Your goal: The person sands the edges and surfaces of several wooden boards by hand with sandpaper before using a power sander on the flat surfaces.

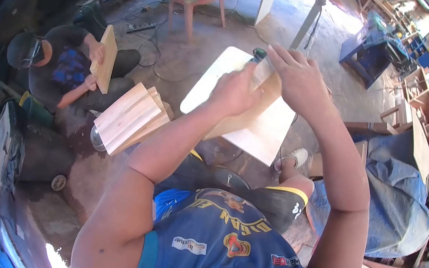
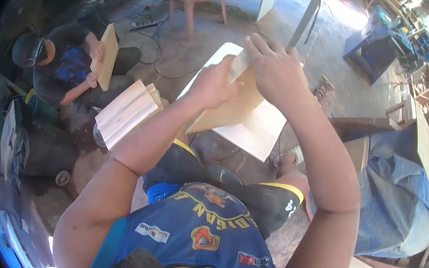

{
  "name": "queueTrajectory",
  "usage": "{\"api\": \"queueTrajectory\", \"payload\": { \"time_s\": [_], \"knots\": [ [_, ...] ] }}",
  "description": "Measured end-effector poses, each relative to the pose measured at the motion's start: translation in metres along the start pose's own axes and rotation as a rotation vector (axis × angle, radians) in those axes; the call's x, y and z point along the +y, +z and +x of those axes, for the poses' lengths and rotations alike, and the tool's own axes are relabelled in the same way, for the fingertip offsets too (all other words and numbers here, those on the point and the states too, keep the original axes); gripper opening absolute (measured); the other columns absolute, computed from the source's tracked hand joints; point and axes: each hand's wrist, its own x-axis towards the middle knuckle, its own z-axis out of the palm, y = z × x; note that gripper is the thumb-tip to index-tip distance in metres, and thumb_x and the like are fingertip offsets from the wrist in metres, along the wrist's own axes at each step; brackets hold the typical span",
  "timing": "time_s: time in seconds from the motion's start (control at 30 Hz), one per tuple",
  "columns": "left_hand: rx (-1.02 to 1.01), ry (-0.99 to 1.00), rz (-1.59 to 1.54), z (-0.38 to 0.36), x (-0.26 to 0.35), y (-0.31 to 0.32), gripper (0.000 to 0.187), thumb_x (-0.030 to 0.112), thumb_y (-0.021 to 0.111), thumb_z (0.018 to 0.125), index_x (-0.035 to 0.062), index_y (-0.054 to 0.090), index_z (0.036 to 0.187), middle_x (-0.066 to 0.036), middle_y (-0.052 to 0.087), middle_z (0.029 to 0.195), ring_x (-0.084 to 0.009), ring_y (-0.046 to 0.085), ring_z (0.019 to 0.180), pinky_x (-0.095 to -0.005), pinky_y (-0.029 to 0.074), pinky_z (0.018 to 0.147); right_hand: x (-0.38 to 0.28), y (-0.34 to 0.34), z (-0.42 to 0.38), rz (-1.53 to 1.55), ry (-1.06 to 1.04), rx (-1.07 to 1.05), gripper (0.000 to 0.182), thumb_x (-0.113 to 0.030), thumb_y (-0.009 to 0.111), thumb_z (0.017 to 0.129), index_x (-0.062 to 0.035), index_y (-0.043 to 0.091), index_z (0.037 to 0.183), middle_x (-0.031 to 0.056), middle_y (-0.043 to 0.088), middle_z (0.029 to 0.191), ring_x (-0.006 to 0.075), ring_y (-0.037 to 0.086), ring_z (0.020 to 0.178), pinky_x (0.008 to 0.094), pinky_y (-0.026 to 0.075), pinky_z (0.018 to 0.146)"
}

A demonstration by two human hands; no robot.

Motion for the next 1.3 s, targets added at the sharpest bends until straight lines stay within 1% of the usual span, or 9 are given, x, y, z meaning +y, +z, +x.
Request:
{"api": "queueTrajectory", "payload": {
  "time_s": [0.47,0.53,0.63,0.77,0.83,0.93,1.0,1.13,1.3],
  "knots": [
    [0.018,0.007,0.042,-0.003,0.003,0.001,0.065,0.030,0.071,0.086,0.0039,0.044,0.138,-0.030,0.068,0.110,-0.0473,0.065,0.105,-0.0520,0.050,0.091,0.000,-0.014,-0.014,0.028,-0.007,-0.048,0.049,-0.006,0.053,0.090,-0.0054,0.052,0.139,0.0089,0.055,0.143,0.0271,0.056,0.127,0.0459,0.048,0.096],
    [0.017,-0.002,0.032,-0.005,0.003,0.006,0.064,0.030,0.071,0.086,0.0038,0.045,0.138,-0.030,0.068,0.110,-0.0473,0.065,0.105,-0.0520,0.050,0.091,-0.005,0.001,-0.007,0.019,0.055,0.043,0.052,-0.005,0.053,0.088,-0.0050,0.052,0.140,0.0099,0.054,0.145,0.0273,0.055,0.128,0.0456,0.048,0.097],
    [0.037,-0.015,0.053,-0.007,0.003,-0.001,0.063,0.030,0.071,0.086,0.0035,0.046,0.137,-0.029,0.068,0.111,-0.0469,0.064,0.106,-0.0520,0.050,0.092,-0.002,-0.020,-0.030,0.032,-0.030,0.032,0.056,-0.004,0.055,0.085,-0.0045,0.052,0.141,0.0100,0.054,0.146,0.0272,0.054,0.129,0.0446,0.048,0.096],
    [0.005,0.014,0.017,-0.012,-0.007,0.001,0.067,0.031,0.072,0.085,0.0031,0.045,0.140,-0.029,0.068,0.112,-0.0463,0.064,0.108,-0.0515,0.049,0.093,0.004,-0.037,-0.061,-0.033,0.037,-0.008,0.055,-0.004,0.058,0.083,-0.0045,0.054,0.138,0.0099,0.054,0.144,0.0263,0.054,0.129,0.0438,0.047,0.095],
    [0.025,0.027,0.002,-0.012,-0.002,0.004,0.067,0.031,0.072,0.085,0.0030,0.045,0.140,-0.029,0.067,0.113,-0.0463,0.064,0.108,-0.0513,0.049,0.094,-0.004,-0.039,-0.055,0.009,0.033,0.107,0.054,-0.004,0.058,0.083,-0.0049,0.055,0.137,0.0089,0.055,0.143,0.0260,0.054,0.128,0.0432,0.047,0.094],
    [-0.010,-0.010,0.047,-0.015,0.007,0.003,0.068,0.031,0.073,0.085,0.0032,0.045,0.140,-0.028,0.067,0.114,-0.0462,0.064,0.108,-0.0513,0.049,0.094,-0.016,-0.011,-0.033,0.014,0.008,0.080,0.053,-0.005,0.058,0.084,-0.0057,0.055,0.137,0.0077,0.054,0.144,0.0258,0.054,0.128,0.0427,0.047,0.094],
    [0.068,0.024,0.034,-0.015,0.002,0.004,0.069,0.032,0.073,0.084,0.0030,0.045,0.139,-0.028,0.067,0.113,-0.0456,0.064,0.108,-0.0514,0.049,0.094,-0.015,-0.010,-0.030,0.009,-0.006,0.087,0.053,-0.005,0.058,0.084,-0.0056,0.055,0.137,0.0071,0.054,0.145,0.0258,0.054,0.127,0.0428,0.047,0.095],
    [0.008,-0.024,-0.008,-0.018,-0.004,-0.001,0.069,0.032,0.073,0.084,0.0045,0.045,0.140,-0.028,0.067,0.114,-0.0450,0.064,0.109,-0.0514,0.049,0.094,-0.019,-0.025,-0.030,0.044,0.014,-0.016,0.050,-0.007,0.057,0.087,-0.0058,0.055,0.137,0.0061,0.053,0.145,0.0255,0.054,0.128,0.0442,0.047,0.098],
    [0.038,-0.006,-0.013,-0.013,-0.011,0.004,0.065,0.029,0.073,0.085,0.0077,0.046,0.140,-0.028,0.068,0.112,-0.0455,0.064,0.108,-0.0515,0.049,0.093,-0.016,-0.014,-0.021,0.001,-0.026,0.023,0.051,-0.008,0.053,0.089,-0.0052,0.052,0.140,0.0074,0.053,0.145,0.0266,0.054,0.128,0.0454,0.049,0.096]
  ]
}}
